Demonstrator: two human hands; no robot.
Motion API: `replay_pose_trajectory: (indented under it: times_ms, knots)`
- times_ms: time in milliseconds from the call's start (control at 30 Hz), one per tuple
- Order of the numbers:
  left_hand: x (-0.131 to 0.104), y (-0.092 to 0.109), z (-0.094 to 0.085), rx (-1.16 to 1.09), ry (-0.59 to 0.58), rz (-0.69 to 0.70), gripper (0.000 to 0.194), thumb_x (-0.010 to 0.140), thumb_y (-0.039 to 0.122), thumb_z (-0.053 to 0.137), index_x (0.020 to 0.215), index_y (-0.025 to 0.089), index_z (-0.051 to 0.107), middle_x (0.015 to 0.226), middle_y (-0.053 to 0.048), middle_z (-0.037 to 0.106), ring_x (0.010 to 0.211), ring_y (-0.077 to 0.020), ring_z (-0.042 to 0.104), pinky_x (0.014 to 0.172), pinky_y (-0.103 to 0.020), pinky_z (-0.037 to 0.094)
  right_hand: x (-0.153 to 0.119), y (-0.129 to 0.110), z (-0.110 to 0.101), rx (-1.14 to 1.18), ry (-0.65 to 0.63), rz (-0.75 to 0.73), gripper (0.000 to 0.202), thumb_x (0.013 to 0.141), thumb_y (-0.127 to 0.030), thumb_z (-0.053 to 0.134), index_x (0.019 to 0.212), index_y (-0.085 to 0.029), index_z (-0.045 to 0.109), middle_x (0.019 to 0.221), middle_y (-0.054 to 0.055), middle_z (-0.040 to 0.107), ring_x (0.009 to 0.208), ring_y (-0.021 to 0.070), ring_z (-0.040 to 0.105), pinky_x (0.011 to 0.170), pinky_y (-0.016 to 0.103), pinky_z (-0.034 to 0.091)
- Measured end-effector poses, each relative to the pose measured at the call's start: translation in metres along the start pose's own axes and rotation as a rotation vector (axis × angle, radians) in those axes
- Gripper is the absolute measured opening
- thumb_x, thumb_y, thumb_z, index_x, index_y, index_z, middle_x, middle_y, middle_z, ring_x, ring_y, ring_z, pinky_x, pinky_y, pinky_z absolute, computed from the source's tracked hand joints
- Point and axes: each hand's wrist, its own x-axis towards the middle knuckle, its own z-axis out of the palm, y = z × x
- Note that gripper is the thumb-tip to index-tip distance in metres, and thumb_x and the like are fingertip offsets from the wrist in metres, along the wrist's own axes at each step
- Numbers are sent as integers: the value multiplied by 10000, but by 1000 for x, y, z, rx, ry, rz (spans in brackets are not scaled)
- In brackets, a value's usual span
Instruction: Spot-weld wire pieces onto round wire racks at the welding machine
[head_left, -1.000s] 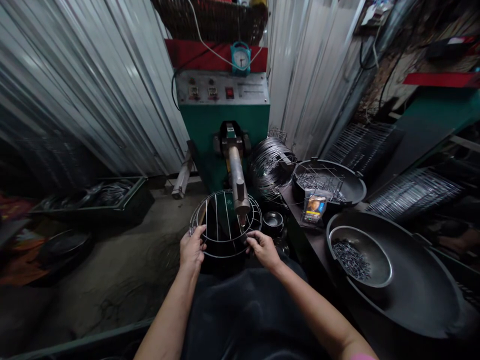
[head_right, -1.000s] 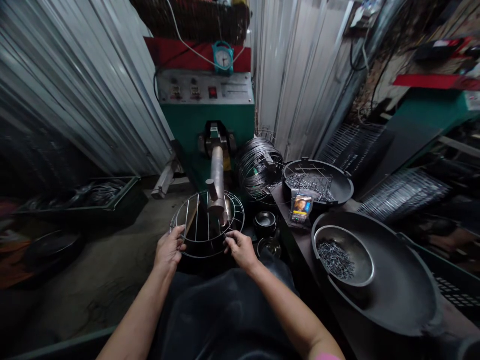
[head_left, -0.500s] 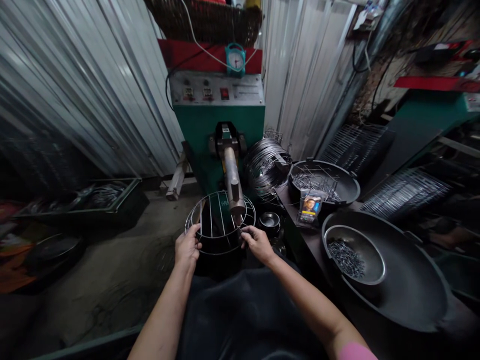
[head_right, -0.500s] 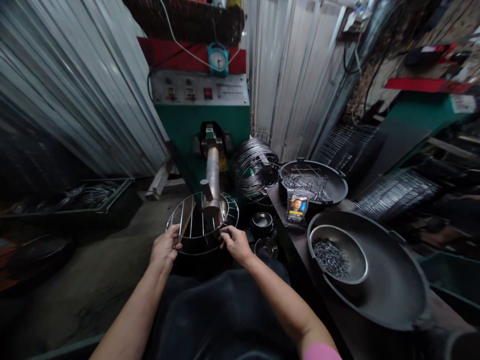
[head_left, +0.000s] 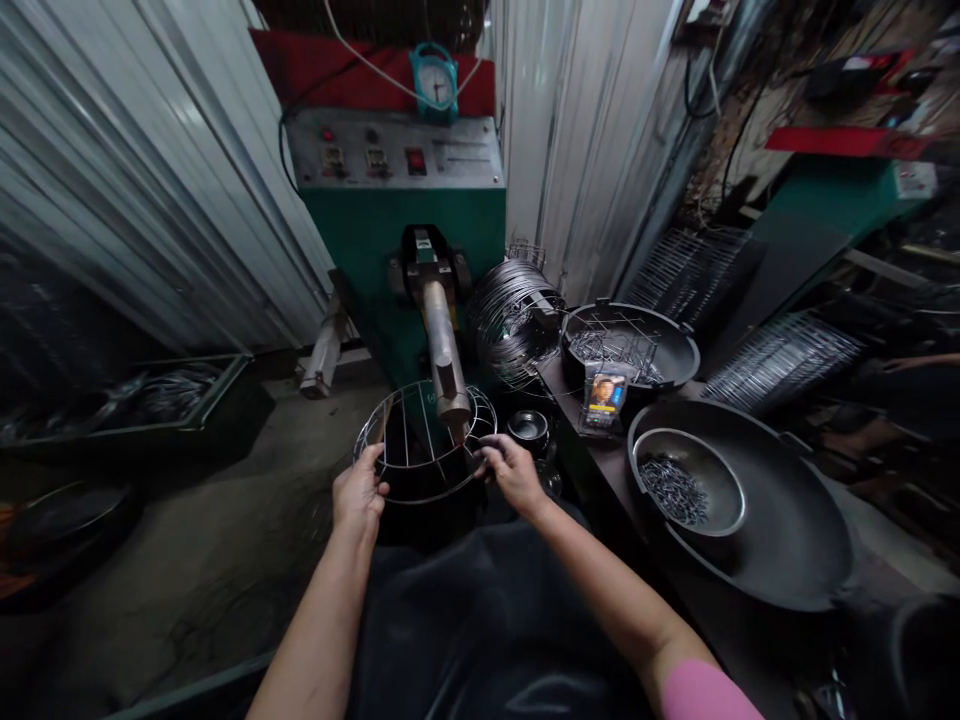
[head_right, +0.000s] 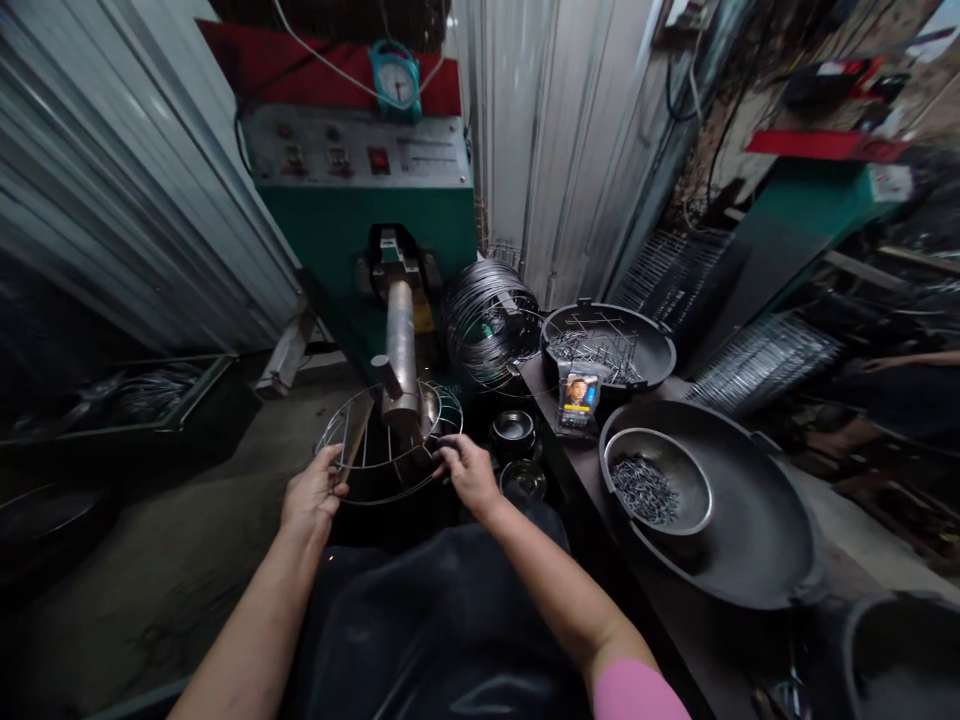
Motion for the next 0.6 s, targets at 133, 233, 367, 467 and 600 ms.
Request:
replay_pose_trajectory:
  times_ms: [133, 233, 367, 467, 600]
  knots:
    - [-1, 0, 1, 0, 25, -5, 395, 341, 312, 743, 529, 163, 429, 447, 68, 352, 391, -59, 294, 289, -176, 180, -22, 20, -47, -118, 182, 6, 211, 771, -308, 459, 948, -198, 429, 643, -46, 572, 433, 79, 515, 423, 195, 411]
    - [-1, -2, 0, -1, 55, -5, 393, 349, 313, 745, 526, 159, 430, 458, 62, 364, 390, -61, 303, 291, -179, 186, -58, 49, -83, -241, 168, 88, 185, 732, -268, 466, 903, -205, 429, 661, -35, 580, 477, 85, 529, 449, 203, 426]
    - [-2, -5, -3, -12, 21, -16, 388, 380, 291, 750, 553, 161, 428, 467, 67, 352, 388, -58, 290, 301, -179, 185, -110, 80, -108, -207, 101, 277, 122, 694, -300, 490, 773, -213, 455, 664, -13, 586, 457, 101, 535, 398, 214, 402]
    - [1, -4, -7, 7, -61, -54, 372, 437, 309, 748, 599, 162, 448, 476, 75, 340, 378, -51, 268, 312, -174, 193, -132, 85, -112, -155, 98, 371, 135, 659, -311, 534, 728, -204, 489, 633, -8, 590, 440, 109, 532, 395, 223, 395]
    - [9, 6, -12, 91, -188, -195, 315, 556, 365, 693, 654, 177, 461, 494, 60, 372, 374, -82, 338, 330, -192, 278, -141, 83, -114, -166, 131, 421, 225, 653, -332, 554, 811, -173, 574, 568, -6, 577, 450, 131, 539, 429, 248, 413]
